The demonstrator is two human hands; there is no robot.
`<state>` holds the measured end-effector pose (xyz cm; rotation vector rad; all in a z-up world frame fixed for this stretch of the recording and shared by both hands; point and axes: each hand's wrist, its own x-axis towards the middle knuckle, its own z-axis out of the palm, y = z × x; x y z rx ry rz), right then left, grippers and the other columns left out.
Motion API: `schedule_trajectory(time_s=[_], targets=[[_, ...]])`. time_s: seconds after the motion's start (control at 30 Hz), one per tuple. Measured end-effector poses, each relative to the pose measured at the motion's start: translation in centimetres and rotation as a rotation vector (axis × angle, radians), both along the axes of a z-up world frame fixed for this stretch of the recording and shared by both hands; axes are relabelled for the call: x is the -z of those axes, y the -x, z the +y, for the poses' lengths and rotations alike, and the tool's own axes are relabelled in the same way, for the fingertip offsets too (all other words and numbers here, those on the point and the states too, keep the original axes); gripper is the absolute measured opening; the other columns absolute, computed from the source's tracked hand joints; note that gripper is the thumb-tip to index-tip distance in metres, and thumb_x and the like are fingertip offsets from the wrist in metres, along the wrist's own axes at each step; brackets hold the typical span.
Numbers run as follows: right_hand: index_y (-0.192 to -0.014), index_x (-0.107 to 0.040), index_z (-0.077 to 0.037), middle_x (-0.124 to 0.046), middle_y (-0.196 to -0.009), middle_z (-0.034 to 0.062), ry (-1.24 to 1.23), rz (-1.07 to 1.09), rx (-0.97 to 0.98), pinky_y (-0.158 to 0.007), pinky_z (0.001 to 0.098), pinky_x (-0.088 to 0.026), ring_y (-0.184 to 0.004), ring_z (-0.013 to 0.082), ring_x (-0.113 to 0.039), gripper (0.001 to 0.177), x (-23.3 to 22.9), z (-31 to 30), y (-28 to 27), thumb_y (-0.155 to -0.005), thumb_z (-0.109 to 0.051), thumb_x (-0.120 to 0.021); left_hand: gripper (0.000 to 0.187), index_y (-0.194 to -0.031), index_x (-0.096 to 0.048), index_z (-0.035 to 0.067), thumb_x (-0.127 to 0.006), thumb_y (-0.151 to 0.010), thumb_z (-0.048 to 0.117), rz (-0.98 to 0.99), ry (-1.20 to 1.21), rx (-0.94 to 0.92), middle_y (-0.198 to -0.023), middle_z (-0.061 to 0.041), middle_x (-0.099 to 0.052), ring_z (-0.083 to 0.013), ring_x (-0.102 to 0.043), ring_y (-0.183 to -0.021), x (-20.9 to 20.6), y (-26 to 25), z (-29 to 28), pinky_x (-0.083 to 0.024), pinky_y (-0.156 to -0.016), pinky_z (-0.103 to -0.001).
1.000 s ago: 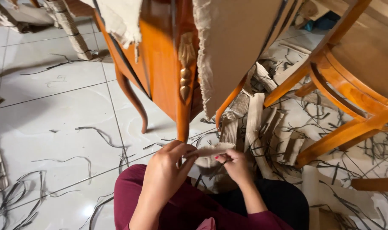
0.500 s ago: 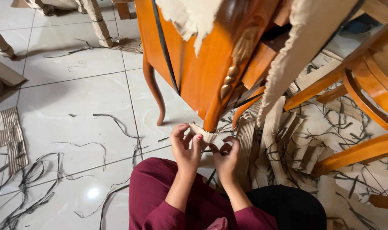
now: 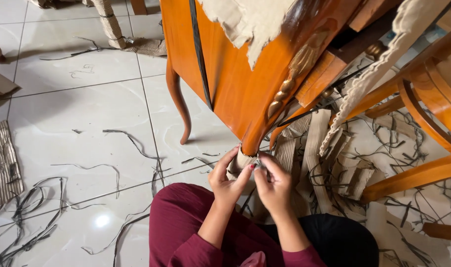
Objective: Wrapping wooden furniture legs with protective cardboard strips and securing them with thin ties.
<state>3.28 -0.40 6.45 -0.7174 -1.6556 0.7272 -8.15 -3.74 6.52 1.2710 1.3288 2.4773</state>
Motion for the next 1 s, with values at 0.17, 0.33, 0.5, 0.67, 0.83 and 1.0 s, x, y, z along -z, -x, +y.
schedule_trajectory(time_s=[0.17, 0.33, 0.5, 0.67, 0.83, 1.0], targets=[[-0.110, -0.082, -0.011, -0.074, -0.074, 0.0057, 0.365, -0.162, -0.073, -0.053, 0.0234, -0.051, -0.057, 0.0055, -0.054, 0.035, -4.7, 0.3, -4.9, -0.076, -0.002, -0.080, 0.055, -0.117, -0.072, -0.003, -0.095, -0.067, 0.004, -0.020, 0.058, -0.024, -0.110, -0.019, -0.078, -0.0308, -0.077, -0.100, 1.0, -0.4, 0.5, -0.059, -0.090, -0.040], [-0.126, -0.077, -0.004, -0.073, -0.081, 0.0093, 0.463, -0.186, -0.209, -0.070, 0.0294, -0.057, -0.073, 0.0109, -0.059, 0.037, -5.0, 1.2, -9.3, -0.090, -0.007, -0.072, 0.053, -0.117, -0.069, -0.005, -0.092, -0.070, 0.000, -0.028, 0.078, -0.093, -0.106, -0.020, -0.078, -0.0308, -0.078, -0.094, 1.8, -1.6, 1.6, -0.060, -0.087, -0.041], [-0.097, -0.083, -0.018, -0.074, -0.070, 0.0025, 0.184, -0.308, 0.391, -0.074, 0.0299, -0.055, -0.069, 0.0147, -0.070, 0.015, -1.9, 2.3, -10.3, -0.099, -0.012, -0.070, 0.051, -0.115, -0.066, -0.006, -0.085, -0.067, -0.010, -0.087, 0.035, -0.173, -0.107, -0.022, -0.077, -0.0314, -0.076, -0.098, 4.2, -2.7, 3.2, -0.058, -0.085, -0.041], [-0.104, -0.083, -0.013, -0.077, -0.083, 0.0104, 0.060, -0.199, 0.336, -0.086, 0.0365, -0.055, -0.084, 0.0227, -0.072, 0.017, -2.4, 1.5, -6.1, -0.096, -0.005, -0.071, 0.047, -0.109, -0.060, -0.006, -0.084, -0.068, -0.012, -0.133, -0.008, -0.131, -0.110, -0.024, -0.076, -0.0281, -0.074, -0.103, 4.4, -3.1, 3.3, -0.056, -0.089, -0.042], [-0.106, -0.076, -0.005, -0.069, -0.092, 0.0126, -0.118, -0.123, 0.131, -0.078, 0.0393, -0.055, -0.080, 0.0284, -0.068, 0.018, -4.4, 0.4, -0.3, -0.097, 0.002, -0.063, 0.045, -0.106, -0.056, -0.005, -0.084, -0.072, -0.011, -0.155, -0.043, -0.036, -0.114, -0.026, -0.075, -0.0312, -0.072, -0.109, 4.5, -2.6, 3.1, -0.054, -0.093, -0.045], [-0.085, -0.077, -0.002, -0.064, -0.068, 0.0118, 0.006, 0.114, 0.115, -0.028, 0.0267, -0.049, -0.033, 0.0185, -0.058, 0.017, -5.7, -0.1, 2.8, -0.091, 0.010, -0.066, 0.043, -0.103, -0.053, -0.005, -0.083, -0.074, -0.012, -0.206, -0.044, 0.093, -0.117, -0.029, -0.073, -0.0347, -0.072, -0.111, 3.2, -2.2, 2.5, -0.054, -0.096, -0.046]])
